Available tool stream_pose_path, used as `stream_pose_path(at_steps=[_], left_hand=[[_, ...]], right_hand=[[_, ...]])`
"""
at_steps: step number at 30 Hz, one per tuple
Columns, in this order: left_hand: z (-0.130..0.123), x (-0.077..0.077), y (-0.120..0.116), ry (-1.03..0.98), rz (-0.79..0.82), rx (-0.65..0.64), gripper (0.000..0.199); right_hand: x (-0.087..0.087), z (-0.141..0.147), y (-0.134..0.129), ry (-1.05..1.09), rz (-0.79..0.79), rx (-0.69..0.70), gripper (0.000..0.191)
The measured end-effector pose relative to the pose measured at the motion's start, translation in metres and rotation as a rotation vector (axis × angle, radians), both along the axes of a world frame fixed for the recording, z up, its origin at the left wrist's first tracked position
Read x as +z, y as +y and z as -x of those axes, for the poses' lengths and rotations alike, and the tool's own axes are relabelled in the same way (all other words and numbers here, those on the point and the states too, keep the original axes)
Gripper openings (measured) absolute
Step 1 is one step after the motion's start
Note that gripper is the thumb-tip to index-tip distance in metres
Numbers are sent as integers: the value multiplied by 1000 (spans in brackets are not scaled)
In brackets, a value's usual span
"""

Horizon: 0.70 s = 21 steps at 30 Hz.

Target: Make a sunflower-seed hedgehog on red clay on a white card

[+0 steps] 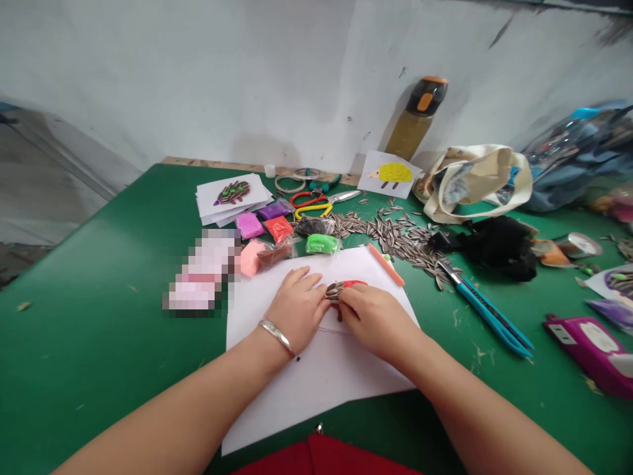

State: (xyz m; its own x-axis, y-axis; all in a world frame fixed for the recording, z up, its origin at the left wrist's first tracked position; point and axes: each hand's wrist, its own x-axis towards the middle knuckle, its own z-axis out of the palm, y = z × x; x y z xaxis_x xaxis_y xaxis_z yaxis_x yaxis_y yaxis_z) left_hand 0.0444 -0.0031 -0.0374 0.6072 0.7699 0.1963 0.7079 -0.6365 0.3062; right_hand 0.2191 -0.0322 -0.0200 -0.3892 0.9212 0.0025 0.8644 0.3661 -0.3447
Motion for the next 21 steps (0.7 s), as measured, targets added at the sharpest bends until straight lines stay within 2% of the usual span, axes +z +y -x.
stream_pose_path(at_steps=[15,21], left_hand=[[5,2,3,-37,8,-42,22],[3,2,2,-18,43,-27,23]], right_hand=[[9,-10,0,76,55,-46,21],[8,-4,-2,80,39,-7,20]])
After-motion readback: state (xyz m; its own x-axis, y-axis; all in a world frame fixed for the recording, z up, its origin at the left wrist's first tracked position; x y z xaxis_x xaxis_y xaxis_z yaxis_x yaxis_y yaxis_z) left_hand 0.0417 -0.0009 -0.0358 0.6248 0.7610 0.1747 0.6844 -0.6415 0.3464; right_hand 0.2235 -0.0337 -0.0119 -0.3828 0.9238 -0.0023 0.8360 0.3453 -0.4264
